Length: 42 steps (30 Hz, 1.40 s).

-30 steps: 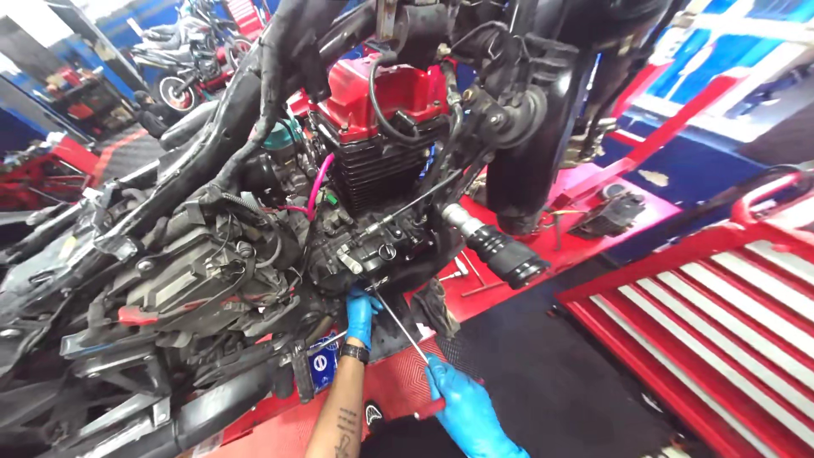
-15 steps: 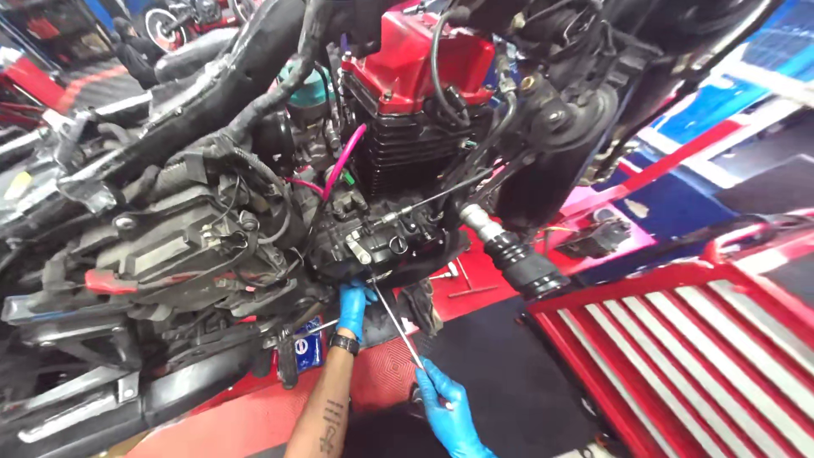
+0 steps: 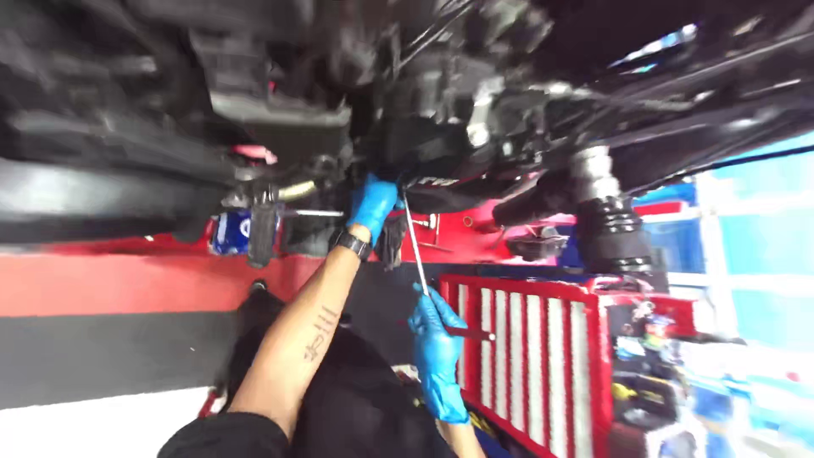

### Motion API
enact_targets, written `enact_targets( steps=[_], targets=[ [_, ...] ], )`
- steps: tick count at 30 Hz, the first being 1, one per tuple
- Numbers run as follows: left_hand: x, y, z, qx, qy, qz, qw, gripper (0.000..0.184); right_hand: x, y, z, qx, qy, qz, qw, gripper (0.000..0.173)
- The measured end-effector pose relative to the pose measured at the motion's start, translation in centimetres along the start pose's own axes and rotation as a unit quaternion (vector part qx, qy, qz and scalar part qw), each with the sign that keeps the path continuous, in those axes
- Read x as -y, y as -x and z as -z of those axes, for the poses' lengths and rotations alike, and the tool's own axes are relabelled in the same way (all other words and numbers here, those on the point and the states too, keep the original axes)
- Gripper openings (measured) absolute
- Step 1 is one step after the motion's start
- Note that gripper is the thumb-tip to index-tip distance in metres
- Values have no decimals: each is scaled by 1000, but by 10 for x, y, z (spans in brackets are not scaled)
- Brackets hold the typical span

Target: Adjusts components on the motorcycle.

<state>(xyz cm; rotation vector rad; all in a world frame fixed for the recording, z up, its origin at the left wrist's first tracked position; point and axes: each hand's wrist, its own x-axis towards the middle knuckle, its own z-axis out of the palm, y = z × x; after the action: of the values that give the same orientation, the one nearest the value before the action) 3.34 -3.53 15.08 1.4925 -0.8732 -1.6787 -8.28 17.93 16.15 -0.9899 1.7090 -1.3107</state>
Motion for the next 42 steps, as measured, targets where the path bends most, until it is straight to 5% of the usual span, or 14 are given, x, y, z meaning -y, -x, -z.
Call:
enact_targets(
  steps=[3,10,16,19,22,26,32,42],
  targets=[
    [2,-13,-4,-12,-22,11,1000,38,-3,-1,2,-1,20,17,1000,25],
    [30,21,-1,-36,-64,-111,991,62,6,0,-7,-13,50,35,998,26],
    [79,25,-16,-47,134,-232,962,53,0,-1,-8,-12,52,48,997,28],
    [91,27,-22,-59,168,-226,958,32,-2,-3,-3,-10,71,63,995,27],
    [93,27,-12,2,188,-201,961,38,-5,-4,3,-8,47,62,997,27],
    [93,11,-19,-33,221,-175,959,22,-1,-3,11,1,32,58,998,29],
    [72,3,-20,-95,180,-127,971,30,33,-8,15,-3,130,75,989,24],
    [73,-21,-22,-93,233,-116,961,36,70,-21,18,10,267,65,961,24]
  ],
)
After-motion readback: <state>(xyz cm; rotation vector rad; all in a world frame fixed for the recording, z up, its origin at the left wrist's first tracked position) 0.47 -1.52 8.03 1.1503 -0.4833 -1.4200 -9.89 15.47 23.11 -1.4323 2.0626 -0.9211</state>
